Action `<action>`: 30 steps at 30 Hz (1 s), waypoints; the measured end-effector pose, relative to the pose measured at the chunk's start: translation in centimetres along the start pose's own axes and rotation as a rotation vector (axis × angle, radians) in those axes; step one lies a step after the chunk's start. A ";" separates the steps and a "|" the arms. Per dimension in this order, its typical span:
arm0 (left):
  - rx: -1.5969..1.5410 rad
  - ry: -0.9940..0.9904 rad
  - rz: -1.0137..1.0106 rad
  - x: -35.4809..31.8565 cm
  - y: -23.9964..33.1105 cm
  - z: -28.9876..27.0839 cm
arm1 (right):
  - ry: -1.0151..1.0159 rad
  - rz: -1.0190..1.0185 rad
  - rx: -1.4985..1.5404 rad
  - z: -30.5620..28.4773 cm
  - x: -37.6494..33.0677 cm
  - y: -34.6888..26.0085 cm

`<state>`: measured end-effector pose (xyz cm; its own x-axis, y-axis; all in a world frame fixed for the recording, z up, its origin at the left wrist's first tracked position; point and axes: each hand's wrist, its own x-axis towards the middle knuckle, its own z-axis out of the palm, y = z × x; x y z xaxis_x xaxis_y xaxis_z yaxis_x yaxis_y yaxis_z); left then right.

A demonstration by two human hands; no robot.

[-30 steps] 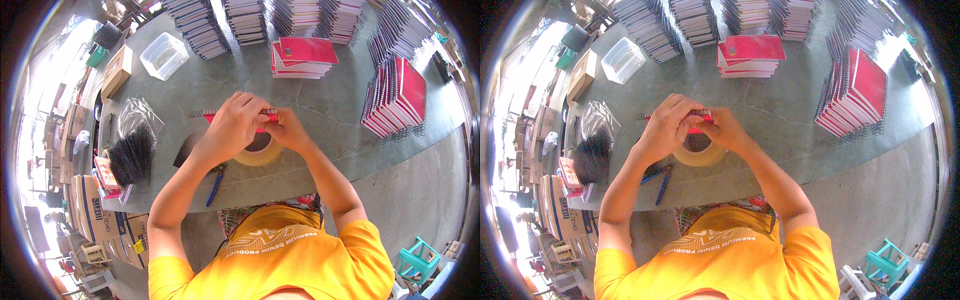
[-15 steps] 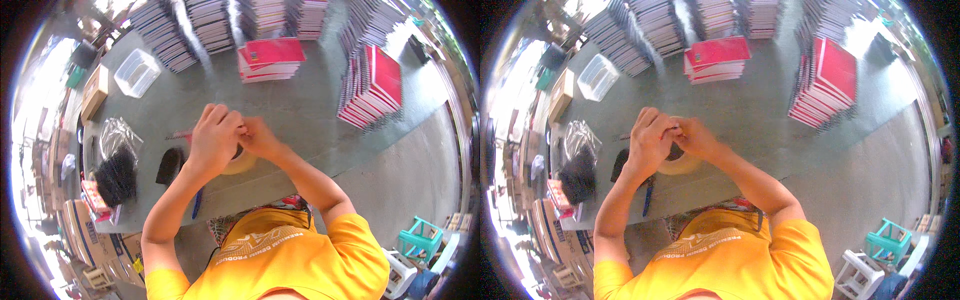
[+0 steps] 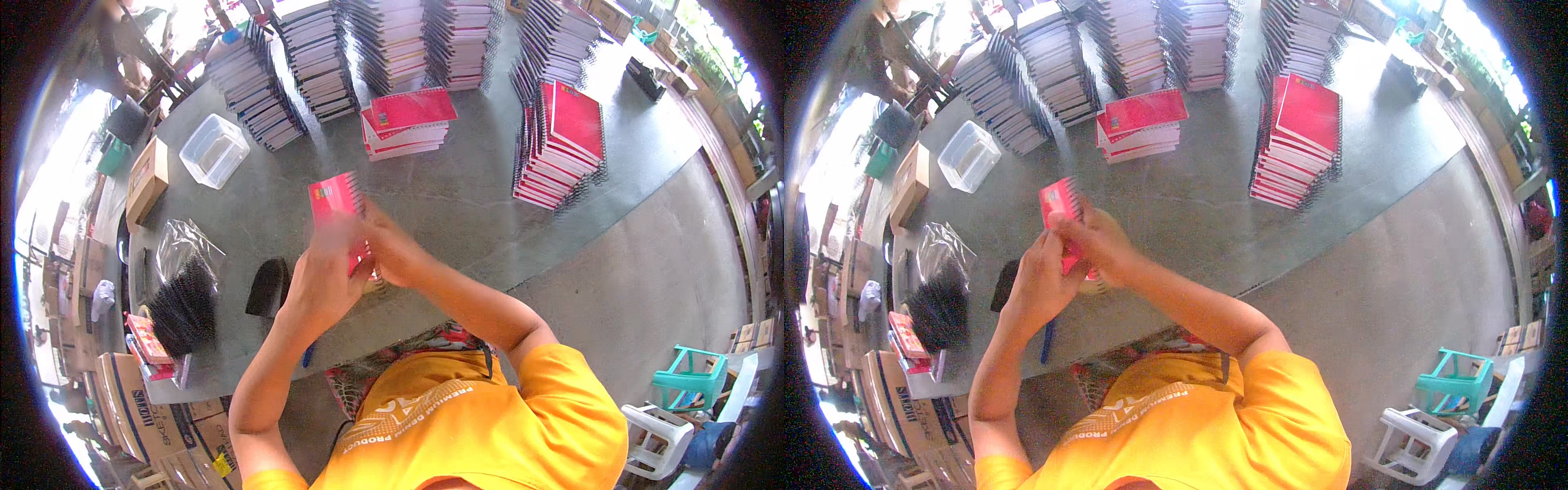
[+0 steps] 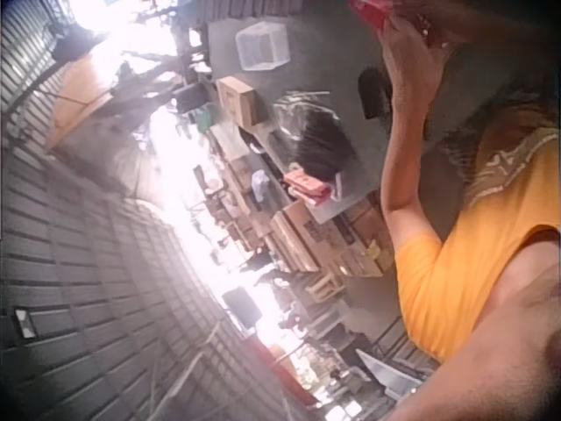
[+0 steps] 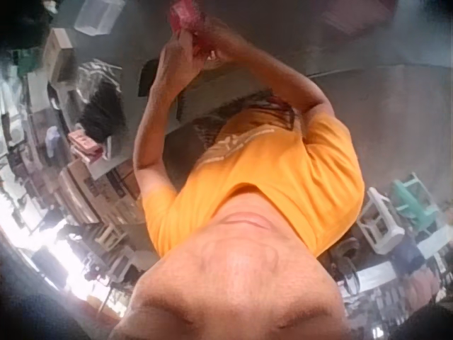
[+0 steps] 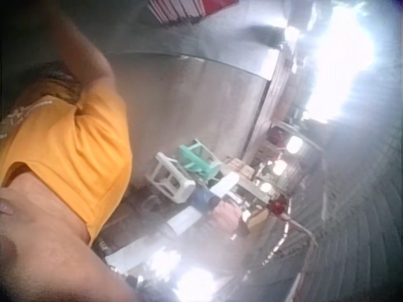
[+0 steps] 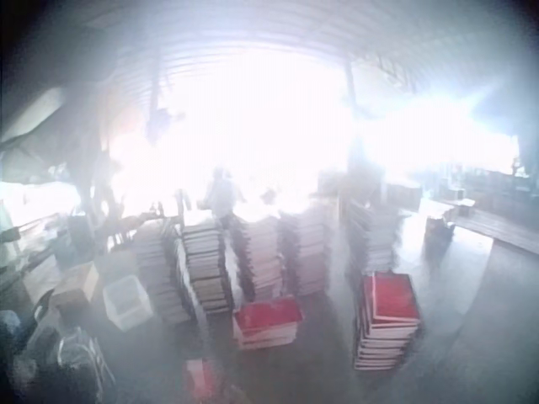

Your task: The person binds notebooks by threading a plastic coil through the pre-punched holes of a notebook, aligning the pages, and using a tool to trim the ends of the coil.

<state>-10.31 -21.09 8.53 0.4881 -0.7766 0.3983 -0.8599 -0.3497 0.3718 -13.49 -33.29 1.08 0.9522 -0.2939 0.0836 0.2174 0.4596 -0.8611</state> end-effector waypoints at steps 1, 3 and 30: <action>0.013 0.019 0.069 0.1 1.3 -0.4 | -0.014 0.077 0.213 -0.4 -0.5 -1.6; -0.126 0.082 0.238 0.9 4.8 -3.4 | 0.103 0.093 0.327 -1.5 -1.7 -5.7; -0.398 0.347 0.554 -2.3 5.3 -8.0 | 0.692 -0.166 -1.519 -22.2 -2.4 -26.6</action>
<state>-14.78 -16.95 16.34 0.0772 -0.5512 0.8308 -0.9063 0.3084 0.2888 -26.36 -63.39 12.66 0.5843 -0.7315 0.3513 -0.4853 -0.6620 -0.5712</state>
